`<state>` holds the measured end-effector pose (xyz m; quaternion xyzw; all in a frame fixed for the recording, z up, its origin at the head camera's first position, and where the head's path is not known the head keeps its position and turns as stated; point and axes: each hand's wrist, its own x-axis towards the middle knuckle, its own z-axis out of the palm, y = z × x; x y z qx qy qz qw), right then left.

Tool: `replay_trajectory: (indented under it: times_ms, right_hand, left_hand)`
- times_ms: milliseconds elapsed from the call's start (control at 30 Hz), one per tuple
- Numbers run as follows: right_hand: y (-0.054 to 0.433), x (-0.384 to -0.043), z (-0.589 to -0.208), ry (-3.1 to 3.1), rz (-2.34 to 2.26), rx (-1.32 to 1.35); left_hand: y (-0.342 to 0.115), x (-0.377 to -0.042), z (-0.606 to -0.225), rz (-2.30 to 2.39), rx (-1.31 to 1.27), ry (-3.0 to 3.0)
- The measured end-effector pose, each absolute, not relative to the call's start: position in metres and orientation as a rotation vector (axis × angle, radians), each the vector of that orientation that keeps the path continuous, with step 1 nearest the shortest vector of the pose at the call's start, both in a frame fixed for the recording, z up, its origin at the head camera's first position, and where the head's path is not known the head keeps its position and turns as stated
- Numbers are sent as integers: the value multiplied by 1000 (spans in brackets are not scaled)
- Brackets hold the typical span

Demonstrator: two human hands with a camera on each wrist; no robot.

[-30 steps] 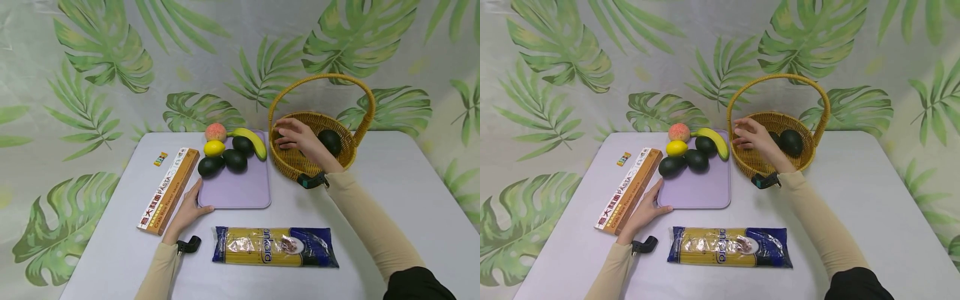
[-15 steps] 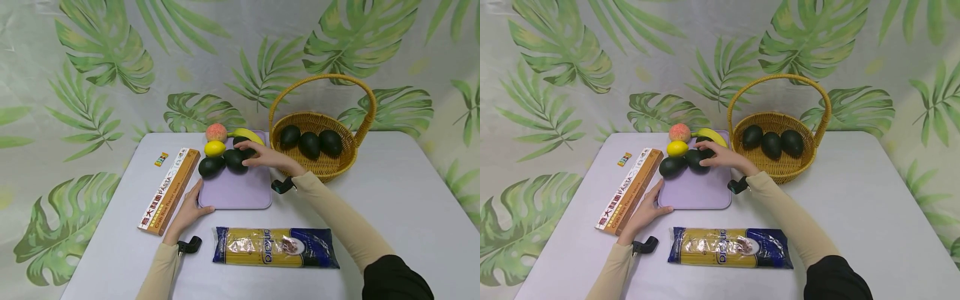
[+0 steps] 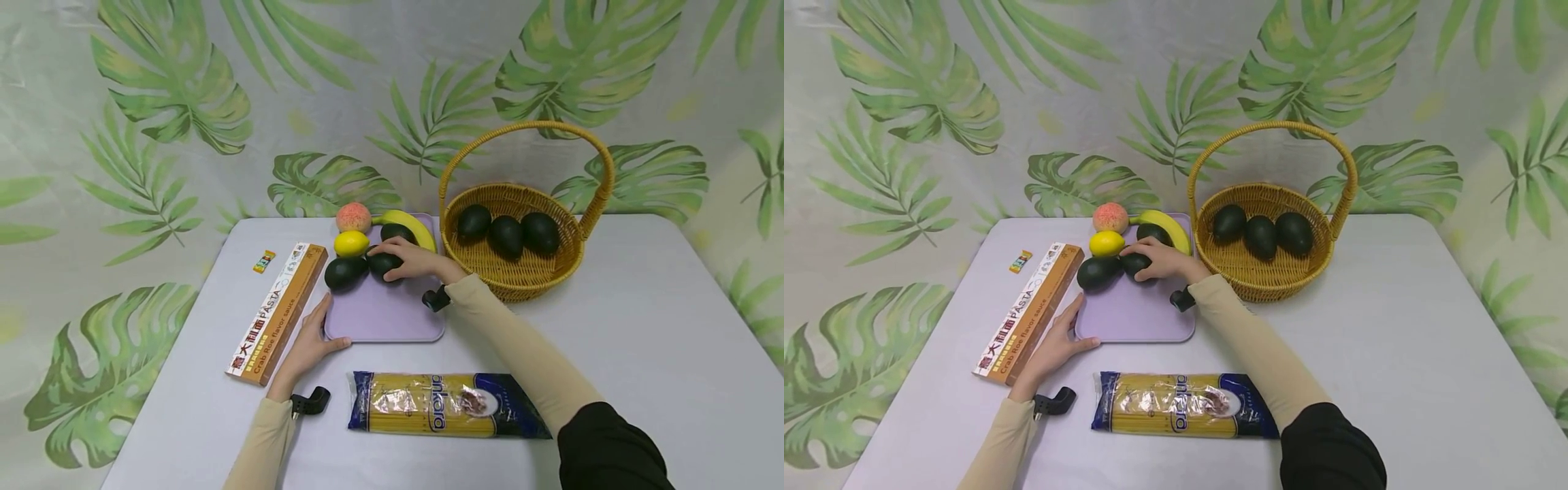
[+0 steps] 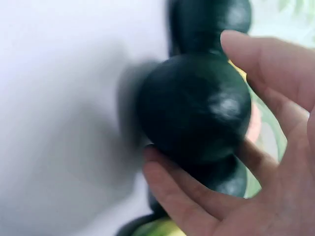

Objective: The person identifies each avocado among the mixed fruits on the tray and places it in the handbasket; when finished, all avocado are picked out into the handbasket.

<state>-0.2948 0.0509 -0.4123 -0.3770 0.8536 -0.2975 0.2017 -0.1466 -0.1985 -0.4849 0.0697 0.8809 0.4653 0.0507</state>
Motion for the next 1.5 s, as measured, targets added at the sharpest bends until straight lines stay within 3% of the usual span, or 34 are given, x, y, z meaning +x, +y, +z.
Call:
replay_trajectory:
  times_ms: [433,567,900,1133,1500]
  right_hand:
    - [66,-282,-407,2440,-1057,-1058]
    - [91,-276,-396,2310,-1216,-1050]
    - [180,-262,-357,2189,-1397,-737]
    - [224,-271,-368,2262,-1440,-547]
    - [227,-278,-374,2314,-1305,-508]
  left_hand:
    - [-197,-146,-482,1409,221,2689]
    - [-196,-145,-483,1400,218,2689]
    - [-195,-144,-482,1407,237,2707]
    - [-197,-145,-482,1381,213,2705]
    - [-196,-145,-482,1399,216,2697]
